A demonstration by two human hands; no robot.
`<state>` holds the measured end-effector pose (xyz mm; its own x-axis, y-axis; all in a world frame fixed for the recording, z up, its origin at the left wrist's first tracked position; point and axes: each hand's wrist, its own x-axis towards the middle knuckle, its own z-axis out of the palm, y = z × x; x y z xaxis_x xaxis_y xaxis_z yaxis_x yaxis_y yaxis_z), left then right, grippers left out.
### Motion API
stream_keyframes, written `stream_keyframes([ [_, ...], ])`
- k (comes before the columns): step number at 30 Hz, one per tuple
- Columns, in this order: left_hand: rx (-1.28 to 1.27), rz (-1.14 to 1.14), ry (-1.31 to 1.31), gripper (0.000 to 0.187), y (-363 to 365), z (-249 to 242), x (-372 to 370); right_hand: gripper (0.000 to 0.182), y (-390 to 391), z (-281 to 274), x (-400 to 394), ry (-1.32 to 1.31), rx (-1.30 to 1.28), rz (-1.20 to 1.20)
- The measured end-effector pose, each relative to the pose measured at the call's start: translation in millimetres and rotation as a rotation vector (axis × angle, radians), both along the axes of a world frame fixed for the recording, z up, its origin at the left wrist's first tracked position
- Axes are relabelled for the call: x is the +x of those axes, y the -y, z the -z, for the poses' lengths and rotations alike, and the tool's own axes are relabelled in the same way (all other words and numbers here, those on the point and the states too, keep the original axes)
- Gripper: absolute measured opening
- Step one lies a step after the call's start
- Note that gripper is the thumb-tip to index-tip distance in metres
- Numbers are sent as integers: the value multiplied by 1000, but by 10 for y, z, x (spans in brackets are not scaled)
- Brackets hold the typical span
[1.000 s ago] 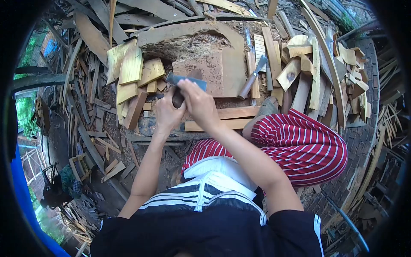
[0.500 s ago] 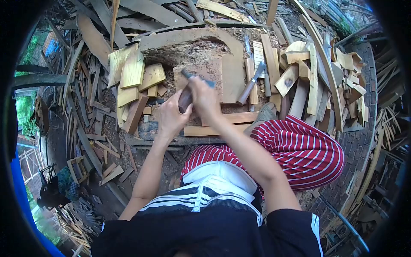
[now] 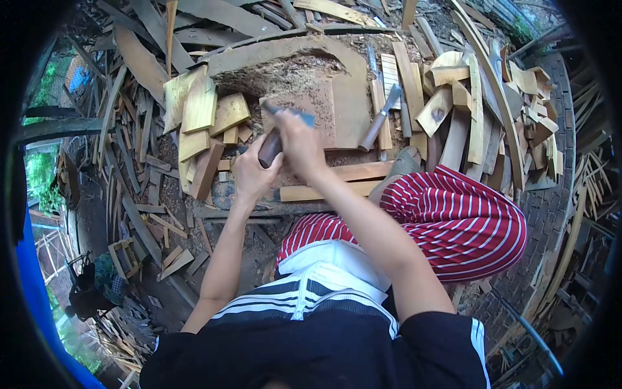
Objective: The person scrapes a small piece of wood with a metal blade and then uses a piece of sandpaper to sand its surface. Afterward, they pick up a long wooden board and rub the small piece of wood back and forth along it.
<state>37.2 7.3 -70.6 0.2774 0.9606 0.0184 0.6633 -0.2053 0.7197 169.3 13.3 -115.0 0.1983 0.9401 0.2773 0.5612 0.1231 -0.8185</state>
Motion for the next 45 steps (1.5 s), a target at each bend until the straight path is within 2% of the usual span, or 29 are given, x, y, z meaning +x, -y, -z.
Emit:
stream_keyframes([
  [4, -24, -65, -46, 52, -28, 52, -24, 34, -451, 230, 305, 22, -379, 27],
  [5, -48, -88, -20, 55, -5, 38, -17, 34, -456, 296, 407, 27, -382, 29],
  [7, -108, -101, 11, 53, -3, 15, -46, 40, -473, 437, 546, -319, -252, -15],
  [8, -168, -117, 39, 50, -17, 14, -82, 40, -455, 460, 591, -320, -253, -20],
  [9, -235, -105, 51, 55, -31, 120, -139, 41, -405, 393, 621, -301, -255, 5],
  [11, -349, -139, 109, 58, -19, 12, -142, 39, -263, 27, 561, -203, -241, 70],
  [12, -453, -166, 170, 61, -19, -27, -142, 39, -255, 41, 541, -202, -245, 68],
  [13, -443, -170, 313, 65, 2, 55, -179, 35, -252, 52, 530, -97, -254, 48],
  [14, -446, -172, 313, 65, 3, 88, -209, 31, -252, 65, 519, 8, -262, 27],
  [16, -559, -185, 473, 60, 19, 87, -268, 29, -215, 80, 443, 26, -185, -11],
  [17, -476, -198, 321, 54, 26, 89, -267, 27, -207, 90, 399, 43, -102, -43],
  [18, -478, -204, 318, 54, 19, 78, -253, 27, -204, 160, 354, 40, -106, -48],
  [20, -356, -186, 193, 49, -2, 55, -196, 27, -183, 291, 288, 45, 81, -66],
  [21, -417, -224, 208, 47, -30, -83, -137, 27, -172, 235, 292, 45, 77, -63],
  [22, -419, -222, 208, 47, -54, -67, -125, 27, -162, 173, 309, 55, -28, -40],
  [24, -164, -172, 102, 43, -100, -9, -114, 30, -194, 113, 321, 64, -133, -15],
  [26, -124, -165, 119, 42, -95, 105, -94, 32, -267, 122, 345, 96, -347, -3],
  [27, -84, -159, 137, 41, -103, 140, -73, 33, -226, 177, 278, 56, -241, 25],
  [29, -130, -172, 140, 41, -123, 53, -27, 34, 9, 127, 8, 5, -88, 49],
  [30, -176, -193, 143, 41, -138, 26, -25, 32, 129, -29, -98, -147, 0, -9],
  [32, -204, -190, 172, 42, -208, 85, -45, 29, 280, -224, -173, -202, 6, -30],
  [34, -237, -169, 199, 43, -200, 64, -41, 27, 177, -222, 28, -285, -270, -67],
  [36, -315, -214, 93, 42, -214, -57, -13, 27, -76, -134, 181, -255, -411, 49],
  [37, -185, -200, 108, 43, -192, 7, 1, 28, -72, -152, 146, -210, -386, 40],
  [38, -197, -163, 133, 43, -199, 5, -12, 29, -16, -163, 99, -161, -364, 33],
  [40, -405, -188, 152, 42, -219, -86, -19, 30, 178, -316, -86, -113, -43, -69],
  [42, -339, -168, 117, 40, -151, -66, -57, 31, 115, -212, -23, -144, -39, -78],
  [44, -173, -64, -6, 39, -163, -153, -39, 33, -227, 35, 252, -137, -413, -11],
  [45, -24, 0, -58, 43, -162, -154, -23, 33, -325, 163, 390, -76, -406, -56],
])
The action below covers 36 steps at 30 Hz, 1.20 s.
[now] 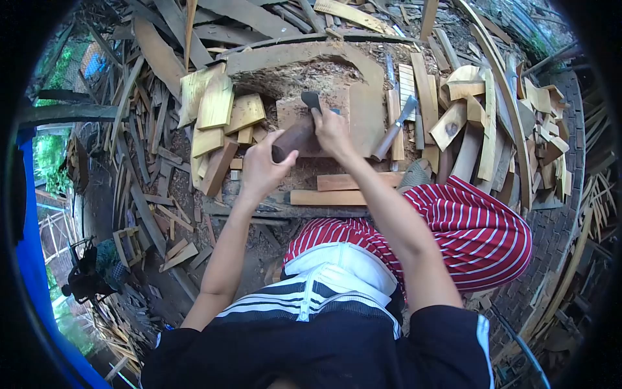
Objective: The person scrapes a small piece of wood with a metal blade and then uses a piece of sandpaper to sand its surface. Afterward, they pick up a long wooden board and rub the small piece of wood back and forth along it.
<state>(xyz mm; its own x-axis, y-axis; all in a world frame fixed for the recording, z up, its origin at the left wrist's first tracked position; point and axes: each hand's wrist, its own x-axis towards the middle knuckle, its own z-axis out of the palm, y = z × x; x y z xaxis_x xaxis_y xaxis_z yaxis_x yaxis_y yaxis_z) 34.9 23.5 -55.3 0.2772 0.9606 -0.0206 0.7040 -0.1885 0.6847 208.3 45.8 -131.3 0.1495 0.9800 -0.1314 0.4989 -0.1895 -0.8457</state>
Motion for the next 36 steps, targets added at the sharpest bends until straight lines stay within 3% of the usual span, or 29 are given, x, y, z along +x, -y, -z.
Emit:
stream_keyframes([
  [1, 141, 68, -42, 48, -1, -2, 36, 33, -55, -45, 89, 61, 5, -55],
  [4, 117, 134, -147, 58, -61, -17, -30, 30, 70, -277, 223, 18, 63, -44],
  [7, 74, 99, -94, 57, -53, -125, 75, 28, 113, -122, 155, -42, 11, -72],
  [9, 209, 58, 14, 54, -68, -52, 141, 29, 105, -45, -3, 78, 176, -21],
  [11, 23, -35, -8, 50, -79, 48, 123, 31, 85, -11, -64, 63, 144, -10],
  [13, 46, -62, 3, 46, -68, 90, 116, 33, 89, -211, -136, 13, 72, 20],
  [15, 79, -73, 17, 42, -106, 135, 86, 32, 304, -603, -358, -30, 135, -74],
  [16, -29, -68, 54, 39, -132, 177, 18, 35, 461, -604, -506, -29, 417, -92],
  [17, -137, -64, 89, 37, -142, 209, -13, 38, 526, -650, -581, 9, 492, -120],
  [19, -93, -114, 114, 38, -84, 215, 29, 27, 419, -511, -402, -65, 468, -125],
  [20, -1, -104, 122, 38, -101, 200, 61, 16, 315, -387, -278, 13, 197, -93],
  [21, 78, -102, 128, 37, -59, 180, 62, 11, 142, -363, -208, 5, 168, -20],
  [23, 9, -121, 94, 39, -56, 83, 77, 14, 161, -384, -291, 60, 160, -2],
  [25, -122, -154, 34, 43, -113, 28, 123, 18, 385, -522, -448, 72, 584, -9],
  [27, -159, -130, -10, 45, -107, 97, 68, 22, 457, -556, -437, 39, 561, -75],
  [30, -24, -150, 96, 43, -59, 191, 100, 22, 39, -410, -135, 36, 19, -83],
  [33, 79, -112, 163, 42, -137, 263, 72, 26, 114, -442, -213, 67, 39, -103],
  [35, -55, -129, 186, 40, -173, 119, 89, 39, 407, -501, -404, 126, 479, -177],
  [36, -125, -148, 179, 39, -176, 105, 73, 39, 376, -470, -369, 106, 483, -197],
])
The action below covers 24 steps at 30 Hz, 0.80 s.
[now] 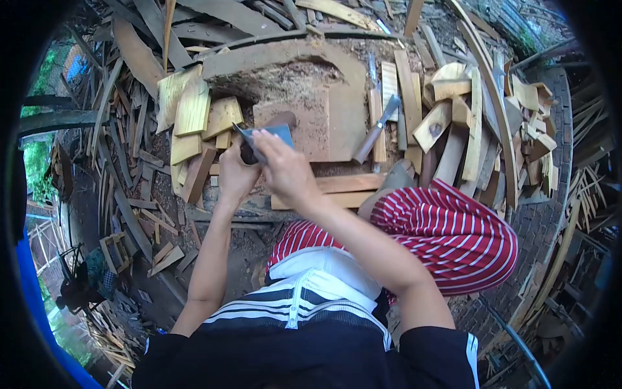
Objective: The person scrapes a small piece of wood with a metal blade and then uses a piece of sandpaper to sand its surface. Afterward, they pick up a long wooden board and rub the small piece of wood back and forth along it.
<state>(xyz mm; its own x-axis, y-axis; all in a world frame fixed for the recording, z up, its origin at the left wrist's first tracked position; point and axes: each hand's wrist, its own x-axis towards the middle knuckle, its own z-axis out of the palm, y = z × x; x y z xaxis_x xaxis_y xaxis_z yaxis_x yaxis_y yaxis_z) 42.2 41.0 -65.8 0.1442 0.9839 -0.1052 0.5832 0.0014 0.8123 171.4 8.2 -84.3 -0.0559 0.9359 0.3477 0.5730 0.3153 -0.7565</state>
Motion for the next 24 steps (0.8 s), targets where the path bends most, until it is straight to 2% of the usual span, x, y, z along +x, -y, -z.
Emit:
stream_keyframes([
  [1, -80, -8, -6, 39, 52, 0, -32, 40, -24, 52, 60, -17, -6, -19],
  [3, 10, -1, -24, 41, 94, 119, -77, 38, -292, 142, 203, 33, -432, 100],
  [5, 176, 9, -61, 41, 117, 200, -90, 37, -355, 284, 191, 36, -372, 132],
  [6, 146, 6, -54, 39, 130, 180, -69, 37, -320, 242, 152, 43, -364, 125],
  [8, 67, -13, -46, 39, 113, 141, -82, 38, -27, 88, -21, 6, -49, 45],
  [10, -78, -42, -23, 40, 140, 53, -61, 41, 94, 1, -48, 40, -36, -5],
  [11, -45, -23, -26, 40, 165, 113, -79, 40, -3, 75, 30, 52, -19, 14],
  [13, 159, -20, -18, 41, 195, 185, -91, 37, -311, 248, 187, 55, -316, 120],
  [15, 172, -29, -41, 42, 181, 182, -69, 37, -339, 248, 171, 89, -387, 180],
  [17, 173, -36, -46, 44, 143, 139, -14, 35, -60, 108, 18, 78, -118, 111],
  [18, 62, -33, -40, 45, 122, 52, -6, 36, 62, -39, -47, 96, -16, 32],
  [19, -57, -23, -44, 46, 145, 2, -26, 36, 70, 5, -30, 90, -29, 34],
  [21, -73, -19, -40, 48, 148, 46, -17, 34, -71, 128, 104, 55, -86, 21],
  [22, 52, -23, -14, 44, 153, 109, -18, 30, -272, 122, 189, 37, -456, 85],
  [23, 180, -30, 11, 40, 157, 151, -21, 30, -283, 104, 176, 38, -450, 81],
  [24, 194, -37, -34, 41, 141, 153, -14, 28, -314, 77, 157, 38, -471, 104],
])
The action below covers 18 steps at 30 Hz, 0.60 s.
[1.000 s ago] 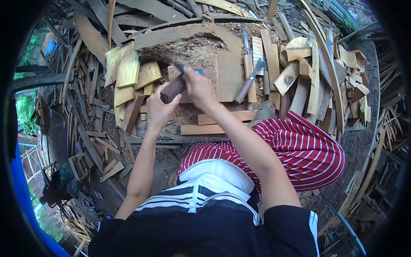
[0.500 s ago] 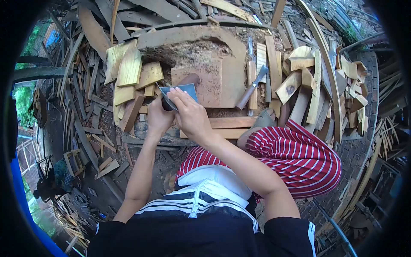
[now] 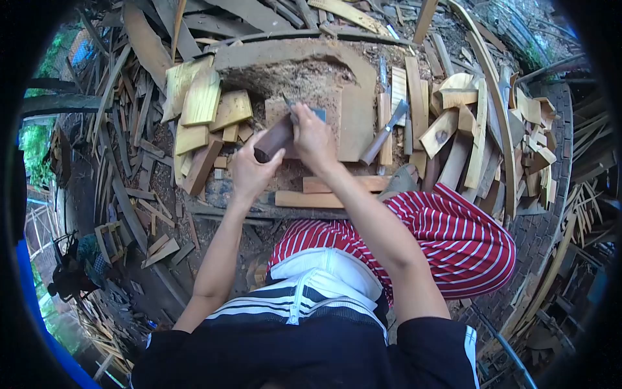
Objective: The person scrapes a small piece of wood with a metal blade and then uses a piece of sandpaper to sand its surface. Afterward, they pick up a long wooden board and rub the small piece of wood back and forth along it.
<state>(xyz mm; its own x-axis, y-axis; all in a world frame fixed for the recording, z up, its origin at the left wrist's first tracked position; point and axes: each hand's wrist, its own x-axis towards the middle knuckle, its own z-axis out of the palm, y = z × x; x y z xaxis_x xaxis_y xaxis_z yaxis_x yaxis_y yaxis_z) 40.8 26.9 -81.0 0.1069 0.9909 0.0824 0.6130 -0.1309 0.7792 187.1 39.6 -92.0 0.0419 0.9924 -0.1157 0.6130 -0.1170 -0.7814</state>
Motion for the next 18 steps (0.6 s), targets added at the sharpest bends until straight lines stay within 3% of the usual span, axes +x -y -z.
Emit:
stream_keyframes([
  [1, 15, -1, 8, 41, -32, -22, 1, 27, -26, -21, -4, 10, -21, 24],
  [3, -234, 4, 16, 48, -2, -52, -4, 26, 289, -44, -182, 63, 433, -49],
  [4, -261, 14, 62, 49, 13, -105, -6, 27, 361, -45, -207, 85, 462, -101],
  [5, -276, 20, 53, 49, 62, -53, -30, 27, 350, 13, -182, 79, 448, -92],
  [7, 15, 47, -16, 47, 78, 53, -43, 26, 51, 238, 4, 24, 107, 13],
  [9, 59, 70, -95, 51, 78, 29, -1, 25, -133, 405, 82, 65, 298, 77],
  [11, 37, 87, -75, 55, 82, 94, -3, 26, -120, 313, 189, 43, 86, 32],
  [15, 14, 97, -54, 59, 68, -100, -38, 29, 25, 253, 293, -59, 53, 66],
  [17, -567, -216, 660, 58, 54, -134, -59, 30, 68, 314, 306, -67, 80, 72],
  [18, -545, -125, 627, 51, -3, -104, -72, 31, 70, 326, 305, -73, 107, 74],
])
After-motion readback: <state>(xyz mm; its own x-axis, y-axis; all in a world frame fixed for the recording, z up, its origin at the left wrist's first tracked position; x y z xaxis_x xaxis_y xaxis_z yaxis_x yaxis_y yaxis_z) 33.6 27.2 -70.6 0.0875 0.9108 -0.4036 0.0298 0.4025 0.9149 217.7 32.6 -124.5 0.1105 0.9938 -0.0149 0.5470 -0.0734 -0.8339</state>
